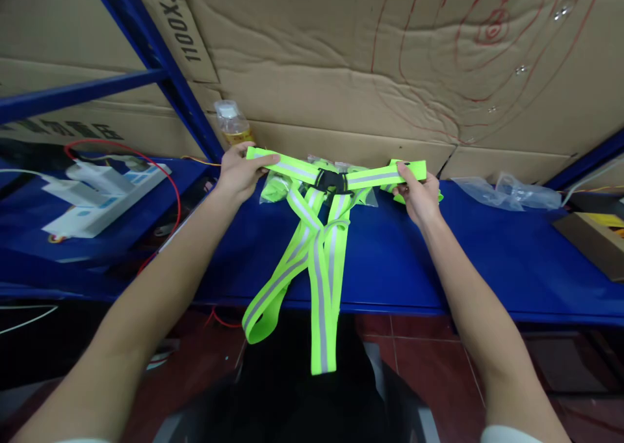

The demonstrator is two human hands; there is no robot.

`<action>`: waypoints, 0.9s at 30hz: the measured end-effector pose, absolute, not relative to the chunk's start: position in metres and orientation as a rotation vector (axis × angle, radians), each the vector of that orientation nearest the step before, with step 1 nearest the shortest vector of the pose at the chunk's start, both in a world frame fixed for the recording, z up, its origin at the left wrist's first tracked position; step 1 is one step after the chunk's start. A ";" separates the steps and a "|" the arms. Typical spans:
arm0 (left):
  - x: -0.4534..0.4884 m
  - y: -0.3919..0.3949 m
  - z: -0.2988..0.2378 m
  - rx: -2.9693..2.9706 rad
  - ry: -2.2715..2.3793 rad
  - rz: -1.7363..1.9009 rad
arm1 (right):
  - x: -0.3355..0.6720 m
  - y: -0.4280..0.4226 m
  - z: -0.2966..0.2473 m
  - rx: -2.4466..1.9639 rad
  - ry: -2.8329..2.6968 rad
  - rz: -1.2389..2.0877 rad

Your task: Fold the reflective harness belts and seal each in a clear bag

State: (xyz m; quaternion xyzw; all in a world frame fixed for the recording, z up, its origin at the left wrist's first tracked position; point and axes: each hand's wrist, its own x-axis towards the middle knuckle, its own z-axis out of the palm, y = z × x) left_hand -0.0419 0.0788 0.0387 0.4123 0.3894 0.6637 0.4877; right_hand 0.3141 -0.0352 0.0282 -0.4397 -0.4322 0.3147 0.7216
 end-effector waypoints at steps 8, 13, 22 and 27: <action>-0.021 0.045 0.049 0.923 0.881 1.532 | 0.295 -0.049 0.035 -0.964 -0.920 0.883; -0.017 0.034 0.050 0.946 0.929 1.400 | 0.282 -0.058 0.040 -0.924 -0.908 0.917; -0.021 0.032 0.056 0.998 0.643 1.388 | 0.280 -0.061 0.040 -0.894 -0.865 0.934; -0.017 0.021 0.059 1.057 0.623 1.327 | 0.276 -0.063 0.039 -0.890 -0.906 1.025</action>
